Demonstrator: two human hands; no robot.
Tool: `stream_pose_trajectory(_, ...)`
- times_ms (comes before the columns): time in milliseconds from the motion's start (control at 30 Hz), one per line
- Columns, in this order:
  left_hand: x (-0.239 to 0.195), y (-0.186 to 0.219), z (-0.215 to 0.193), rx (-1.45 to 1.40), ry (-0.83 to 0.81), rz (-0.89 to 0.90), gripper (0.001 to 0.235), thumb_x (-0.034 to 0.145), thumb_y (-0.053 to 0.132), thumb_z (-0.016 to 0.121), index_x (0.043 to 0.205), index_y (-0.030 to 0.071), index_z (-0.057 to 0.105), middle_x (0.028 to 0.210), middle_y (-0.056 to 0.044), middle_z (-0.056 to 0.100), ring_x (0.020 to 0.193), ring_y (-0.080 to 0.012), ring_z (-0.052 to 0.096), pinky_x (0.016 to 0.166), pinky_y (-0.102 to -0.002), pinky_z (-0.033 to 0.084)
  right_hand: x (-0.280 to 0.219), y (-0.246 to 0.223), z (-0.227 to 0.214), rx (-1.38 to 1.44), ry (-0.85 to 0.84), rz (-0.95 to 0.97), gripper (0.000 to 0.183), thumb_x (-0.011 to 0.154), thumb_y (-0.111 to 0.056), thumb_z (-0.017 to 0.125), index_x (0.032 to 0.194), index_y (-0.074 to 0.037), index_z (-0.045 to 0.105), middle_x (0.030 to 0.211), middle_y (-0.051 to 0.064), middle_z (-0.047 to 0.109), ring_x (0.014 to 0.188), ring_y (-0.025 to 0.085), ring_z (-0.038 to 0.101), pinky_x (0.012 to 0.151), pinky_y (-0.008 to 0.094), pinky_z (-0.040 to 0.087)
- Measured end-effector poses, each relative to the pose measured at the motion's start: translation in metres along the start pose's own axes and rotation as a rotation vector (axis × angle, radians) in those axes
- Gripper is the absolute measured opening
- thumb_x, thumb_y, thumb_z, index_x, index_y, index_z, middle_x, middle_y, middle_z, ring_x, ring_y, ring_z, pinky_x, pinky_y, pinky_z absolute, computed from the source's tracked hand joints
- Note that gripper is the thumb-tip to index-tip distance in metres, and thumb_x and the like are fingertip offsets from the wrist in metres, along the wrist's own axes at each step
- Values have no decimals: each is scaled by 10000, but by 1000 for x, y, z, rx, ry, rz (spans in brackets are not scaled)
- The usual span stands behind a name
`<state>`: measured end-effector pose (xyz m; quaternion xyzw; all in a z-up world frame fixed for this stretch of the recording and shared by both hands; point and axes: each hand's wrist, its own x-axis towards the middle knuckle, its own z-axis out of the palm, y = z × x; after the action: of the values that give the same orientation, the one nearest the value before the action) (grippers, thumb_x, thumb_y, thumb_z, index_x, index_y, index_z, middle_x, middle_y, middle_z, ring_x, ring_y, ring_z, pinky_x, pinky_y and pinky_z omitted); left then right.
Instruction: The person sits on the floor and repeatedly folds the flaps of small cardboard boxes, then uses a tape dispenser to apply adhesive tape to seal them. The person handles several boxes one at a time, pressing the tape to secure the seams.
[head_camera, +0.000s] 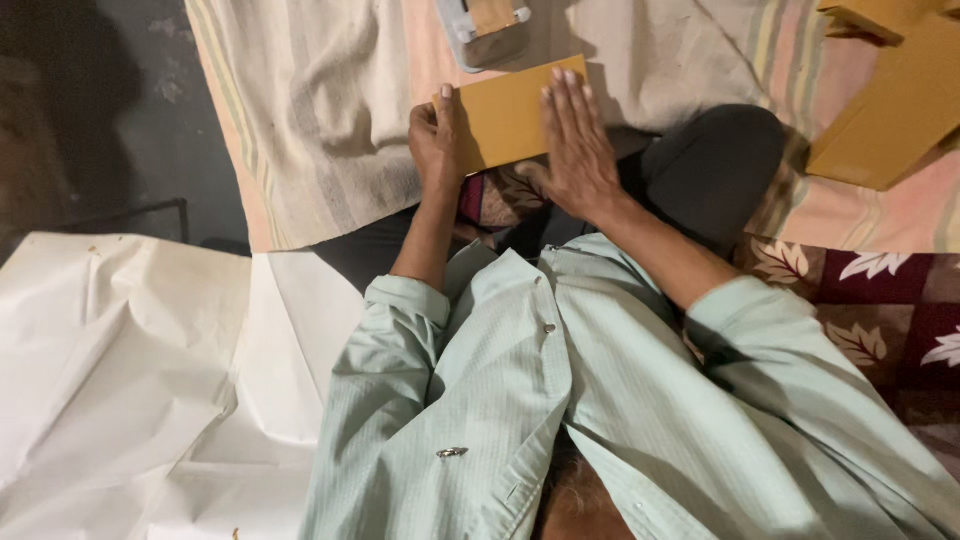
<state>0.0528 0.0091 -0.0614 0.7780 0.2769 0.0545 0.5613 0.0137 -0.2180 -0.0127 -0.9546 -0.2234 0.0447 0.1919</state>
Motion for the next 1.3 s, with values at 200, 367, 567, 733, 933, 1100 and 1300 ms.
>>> stream_pose_trajectory(200, 5, -15, 4, 130, -4, -28, 687, 907, 675, 569, 914, -8, 651, 786, -143, 691, 736, -237, 658, 688, -398, 558, -13, 2, -17, 0, -51, 17, 1101, 1006, -781, 266, 1618, 129, 172, 1700, 319, 86, 1599, 416, 37, 1313, 542, 32)
stream_pose_trajectory(367, 15, -21, 13, 168, 94, -53, 689, 890, 683, 561, 917, 1, 647, 785, -149, 698, 723, -254, 679, 694, -407, 552, 60, 6, -30, -6, -136, 115, 1039, 1034, -740, 380, 1581, 130, 226, 1686, 345, 137, 1602, 438, 43, 1313, 565, 30)
stream_pose_trajectory(567, 17, -26, 19, 114, 135, -25, 676, 890, 667, 589, 905, -6, 648, 759, -148, 688, 697, -247, 655, 659, -395, 551, 34, -6, -30, -34, 35, -61, 1056, 1063, -683, 532, 1613, 158, 209, 1692, 338, 156, 1596, 419, 39, 1309, 560, 19)
stream_pose_trajectory(733, 12, -36, 13, -80, 9, -160, 723, 982, 620, 614, 846, -90, 637, 749, -143, 608, 671, -234, 523, 589, -372, 472, 7, -7, -16, -37, -57, -44, 1047, 1029, -645, 574, 1644, 108, 183, 1727, 273, 101, 1611, 388, 38, 1330, 519, 26)
stream_pose_trajectory(933, 5, -36, -2, -661, -211, -409, 856, 943, 660, 493, 1297, -116, 561, 1174, -227, 656, 1033, -301, 684, 846, -433, 598, 5, 1, -13, -99, -28, -91, 1034, 1058, -635, 599, 1668, 81, 169, 1743, 254, 83, 1619, 379, 26, 1334, 513, 24)
stream_pose_trajectory(1100, -6, -17, -8, -850, -203, -629, 1028, 929, 776, 327, 1522, -63, 287, 1509, -224, 428, 1353, -322, 496, 1074, -485, 480, 7, 2, -10, -101, -33, -85, 1053, 1055, -651, 590, 1668, 91, 162, 1743, 267, 81, 1624, 381, 23, 1339, 515, 18)
stream_pose_trajectory(1300, -27, -3, -11, -950, -390, -348, 723, 963, 551, 567, 1387, -33, 536, 1305, -176, 635, 1165, -252, 651, 976, -409, 568, 8, -1, -16, -72, -45, -65, 1136, 997, -711, 608, 1653, 99, 155, 1730, 280, 77, 1615, 388, 20, 1333, 521, 14)
